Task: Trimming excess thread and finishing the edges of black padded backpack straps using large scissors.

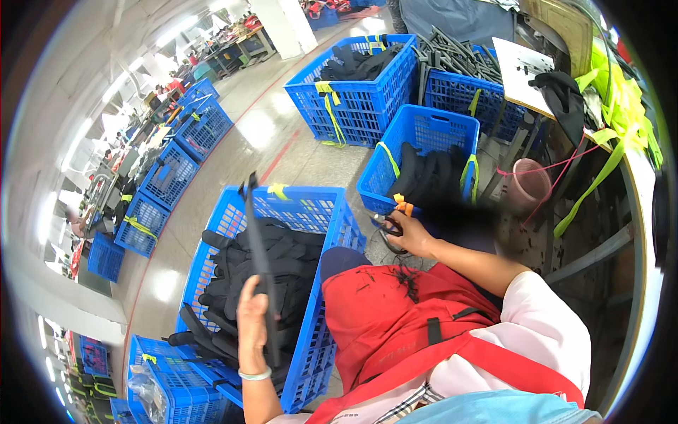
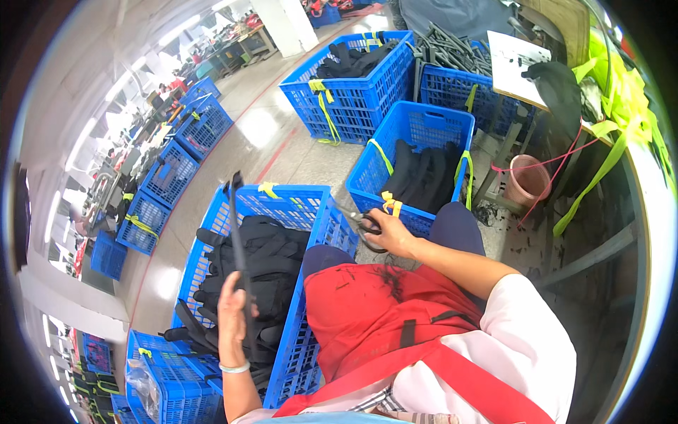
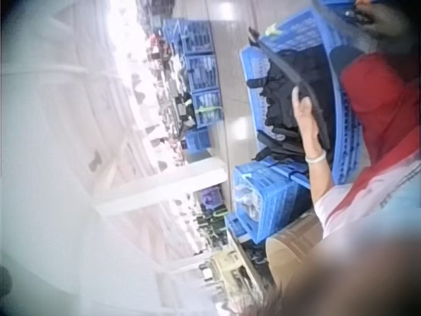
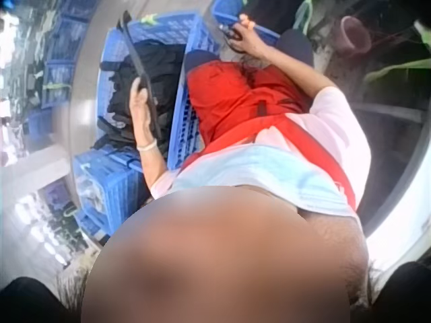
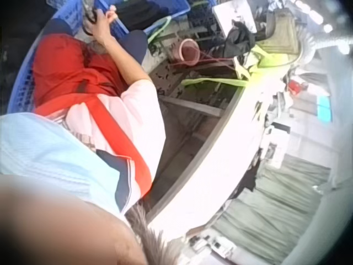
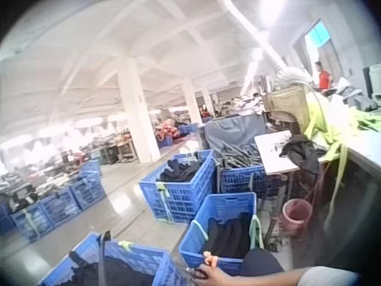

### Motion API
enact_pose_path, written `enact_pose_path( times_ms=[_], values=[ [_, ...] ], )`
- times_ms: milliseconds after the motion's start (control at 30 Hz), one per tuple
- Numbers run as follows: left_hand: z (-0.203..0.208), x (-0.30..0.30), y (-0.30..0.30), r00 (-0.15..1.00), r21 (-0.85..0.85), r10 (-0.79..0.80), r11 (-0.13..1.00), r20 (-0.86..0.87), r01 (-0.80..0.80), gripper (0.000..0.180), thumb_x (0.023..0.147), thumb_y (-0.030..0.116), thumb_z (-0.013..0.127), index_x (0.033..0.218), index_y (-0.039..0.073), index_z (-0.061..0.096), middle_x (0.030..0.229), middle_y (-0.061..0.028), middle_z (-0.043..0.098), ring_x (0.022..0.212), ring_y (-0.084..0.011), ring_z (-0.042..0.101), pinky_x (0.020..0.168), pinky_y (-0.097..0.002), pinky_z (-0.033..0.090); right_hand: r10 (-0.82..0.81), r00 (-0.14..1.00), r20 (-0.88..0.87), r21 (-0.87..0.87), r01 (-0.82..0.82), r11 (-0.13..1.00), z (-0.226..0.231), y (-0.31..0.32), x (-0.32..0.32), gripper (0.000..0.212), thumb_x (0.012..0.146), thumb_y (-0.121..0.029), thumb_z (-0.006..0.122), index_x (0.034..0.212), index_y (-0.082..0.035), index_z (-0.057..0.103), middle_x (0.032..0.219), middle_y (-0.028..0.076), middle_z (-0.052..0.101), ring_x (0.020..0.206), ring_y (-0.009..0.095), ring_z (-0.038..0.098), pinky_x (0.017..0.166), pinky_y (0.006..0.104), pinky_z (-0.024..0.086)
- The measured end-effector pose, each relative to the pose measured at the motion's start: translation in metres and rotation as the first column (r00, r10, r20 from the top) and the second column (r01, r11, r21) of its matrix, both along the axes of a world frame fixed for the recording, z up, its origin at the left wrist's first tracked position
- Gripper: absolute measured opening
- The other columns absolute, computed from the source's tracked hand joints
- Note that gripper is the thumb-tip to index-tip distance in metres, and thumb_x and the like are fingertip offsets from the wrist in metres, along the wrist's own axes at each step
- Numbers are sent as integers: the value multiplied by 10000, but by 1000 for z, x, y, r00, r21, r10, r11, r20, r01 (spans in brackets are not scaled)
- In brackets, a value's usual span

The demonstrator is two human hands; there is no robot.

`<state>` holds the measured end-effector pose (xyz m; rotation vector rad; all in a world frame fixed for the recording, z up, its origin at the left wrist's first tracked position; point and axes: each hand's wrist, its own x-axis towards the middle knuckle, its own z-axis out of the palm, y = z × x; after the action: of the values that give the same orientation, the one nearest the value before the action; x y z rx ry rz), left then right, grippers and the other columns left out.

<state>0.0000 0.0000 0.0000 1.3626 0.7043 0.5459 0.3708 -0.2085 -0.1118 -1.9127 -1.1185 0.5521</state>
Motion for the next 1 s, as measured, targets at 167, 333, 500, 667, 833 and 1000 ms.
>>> enact_pose_path(
  times_ms=[167, 333, 500, 667, 833, 1000],
  values=[
    [3, 76, -96, 909, -269, -415, 870, 50, 412, 658, 828, 76, 705, 1402, 9, 391, 948, -16, 612, 881, -81, 598, 768, -181, 478, 65, 996, 62, 359, -83, 930, 87, -36, -49, 779, 715, 16, 745, 1402, -106, 397, 1059, 100, 586, 931, 209, 628, 788, 302, 515],
    [-10, 94, -87, 808, -510, -564, 652, 168, 561, 442, 912, 102, 589, 1328, 14, 469, 937, -31, 607, 805, -89, 579, 656, -236, 467, 154, 983, 102, 279, -177, 944, 64, -55, -22, 246, 744, 1, 714, 937, -11, 562, 738, 94, 529, 670, 152, 548, 633, 296, 460],
    [-39, 123, -62, 906, -71, -313, 936, 286, 345, 330, 897, 60, 590, 1220, 14, 539, 927, -48, 615, 798, -144, 598, 647, -276, 495, 71, 922, -382, 290, 47, 956, 64, -41, -33, 270, 791, -109, 779, 788, -56, 514, 687, -55, 483, 628, 33, 415, 539, 227, 337],
    [-65, 171, -127, 909, -53, -382, 917, 169, 395, 310, 786, 10, 705, 1078, 21, 604, 1017, -21, 623, 966, -138, 580, 865, -278, 464, 91, 819, -566, 317, 115, 941, 82, -4, -57, 266, 808, -138, 769, 960, -17, 586, 699, -33, 542, 621, 24, 483, 541, 200, 371],
    [-65, 160, -103, 918, -250, -127, 940, 377, 232, 287, 809, 54, 736, 1067, 7, 621, 961, -54, 657, 896, -161, 629, 831, -306, 502, 89, 853, -514, 383, 135, 914, 84, -8, -44, 250, 838, -143, 724, 986, 13, 596, 719, 26, 601, 579, 76, 566, 528, 214, 452],
    [-55, 144, -89, 898, -384, -16, 901, 441, 204, 322, 845, 69, 718, 1121, -9, 572, 1039, -101, 629, 982, -243, 629, 888, -390, 530, 180, 775, -606, 277, -7, 961, 55, -24, -54, 205, 852, -123, 721, 953, -11, 581, 793, 36, 627, 674, 97, 604, 651, 223, 495]
  ],
)
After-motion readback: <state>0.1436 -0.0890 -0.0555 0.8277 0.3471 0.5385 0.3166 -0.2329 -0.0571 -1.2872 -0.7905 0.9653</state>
